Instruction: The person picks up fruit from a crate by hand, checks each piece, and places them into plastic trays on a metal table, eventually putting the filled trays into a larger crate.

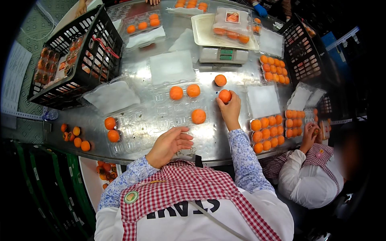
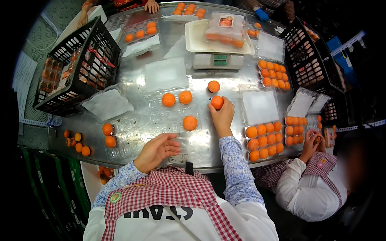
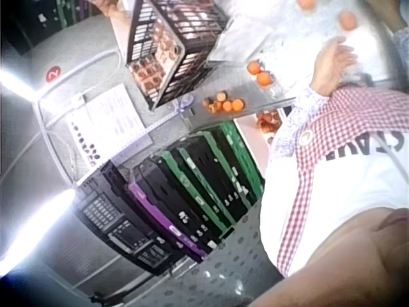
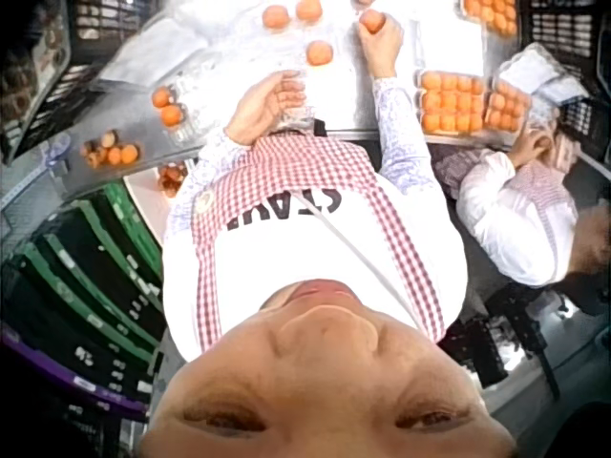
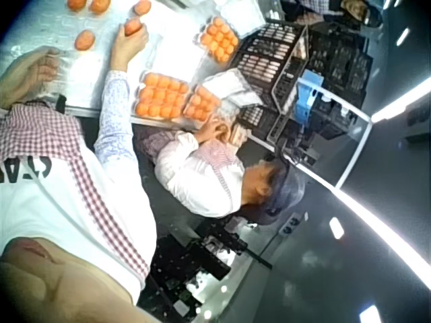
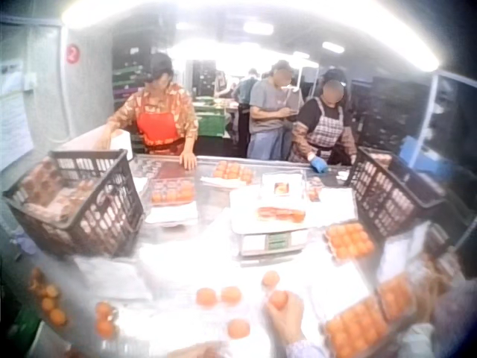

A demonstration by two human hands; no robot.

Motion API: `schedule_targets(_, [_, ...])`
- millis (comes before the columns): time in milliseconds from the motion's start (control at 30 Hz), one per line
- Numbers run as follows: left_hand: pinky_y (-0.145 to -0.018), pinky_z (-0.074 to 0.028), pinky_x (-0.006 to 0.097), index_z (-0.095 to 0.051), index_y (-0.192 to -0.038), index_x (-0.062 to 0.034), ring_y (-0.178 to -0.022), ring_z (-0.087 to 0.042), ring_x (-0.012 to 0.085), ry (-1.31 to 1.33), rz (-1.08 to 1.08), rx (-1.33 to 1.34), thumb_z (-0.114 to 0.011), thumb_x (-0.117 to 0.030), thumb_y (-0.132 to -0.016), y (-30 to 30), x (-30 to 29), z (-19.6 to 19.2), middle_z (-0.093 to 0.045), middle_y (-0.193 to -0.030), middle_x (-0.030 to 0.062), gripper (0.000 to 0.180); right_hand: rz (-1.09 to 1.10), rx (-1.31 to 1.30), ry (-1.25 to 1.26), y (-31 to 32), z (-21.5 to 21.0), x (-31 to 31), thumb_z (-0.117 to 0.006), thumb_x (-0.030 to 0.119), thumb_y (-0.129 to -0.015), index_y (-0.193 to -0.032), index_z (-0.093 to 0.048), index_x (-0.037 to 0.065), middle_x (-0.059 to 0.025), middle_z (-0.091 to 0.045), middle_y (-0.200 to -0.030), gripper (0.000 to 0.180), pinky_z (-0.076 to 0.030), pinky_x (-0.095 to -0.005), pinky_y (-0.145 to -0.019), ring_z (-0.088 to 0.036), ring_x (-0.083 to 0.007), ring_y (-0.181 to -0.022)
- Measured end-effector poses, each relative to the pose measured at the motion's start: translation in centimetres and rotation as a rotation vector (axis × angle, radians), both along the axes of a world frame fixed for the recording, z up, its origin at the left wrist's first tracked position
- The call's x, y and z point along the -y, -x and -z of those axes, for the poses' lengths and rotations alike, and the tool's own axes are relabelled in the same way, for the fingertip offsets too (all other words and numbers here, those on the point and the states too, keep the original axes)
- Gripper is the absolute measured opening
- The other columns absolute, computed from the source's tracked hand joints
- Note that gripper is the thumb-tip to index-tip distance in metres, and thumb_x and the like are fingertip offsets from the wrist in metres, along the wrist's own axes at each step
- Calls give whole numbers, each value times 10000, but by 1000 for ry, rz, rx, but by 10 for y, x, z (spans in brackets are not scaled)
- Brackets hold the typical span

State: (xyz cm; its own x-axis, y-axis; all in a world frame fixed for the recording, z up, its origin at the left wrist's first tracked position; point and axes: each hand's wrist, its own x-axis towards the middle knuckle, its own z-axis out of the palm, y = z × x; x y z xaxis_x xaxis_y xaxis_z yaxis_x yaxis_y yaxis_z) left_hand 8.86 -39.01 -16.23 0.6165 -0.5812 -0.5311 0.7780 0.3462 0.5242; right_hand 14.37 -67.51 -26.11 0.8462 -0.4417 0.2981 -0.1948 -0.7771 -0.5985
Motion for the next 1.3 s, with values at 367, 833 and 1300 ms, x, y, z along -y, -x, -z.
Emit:
schedule_targets(367, [-829, -520, 360, -519, -1185, -4, -900, -628, 228, -194, -320, 35, -460, -189, -999, 20, -72, 3, -634, -994, 125, 269, 41, -87, 119, -21, 21, 4, -804, 389, -703, -1209, -528, 29, -129, -554, -1138, 680, -391, -452, -903, -489, -328, -1066])
schedule_targets(833, [-702, -534, 325, -543, -930, -60, -746, -611, 155, -484, -741, 245, -481, -257, -1012, 42, -158, 10, -605, -816, 56, 222, -159, 153, -273, 36, -22, -23, -522, 99, -945, -912, -582, 4, -115, -581, -825, 117, -458, -345, -692, -547, -210, -722])
schedule_targets(1300, [-869, -447, 365, -530, -1211, -21, -993, -546, 270, -1604, -598, 898, -745, -183, -779, 3, -219, 47, -569, -1031, 122, 509, -781, -150, -415, 75, -76, -188, -525, 104, -966, -1032, -584, 40, -118, -537, -622, 109, -427, -311, -541, -528, -208, -540])
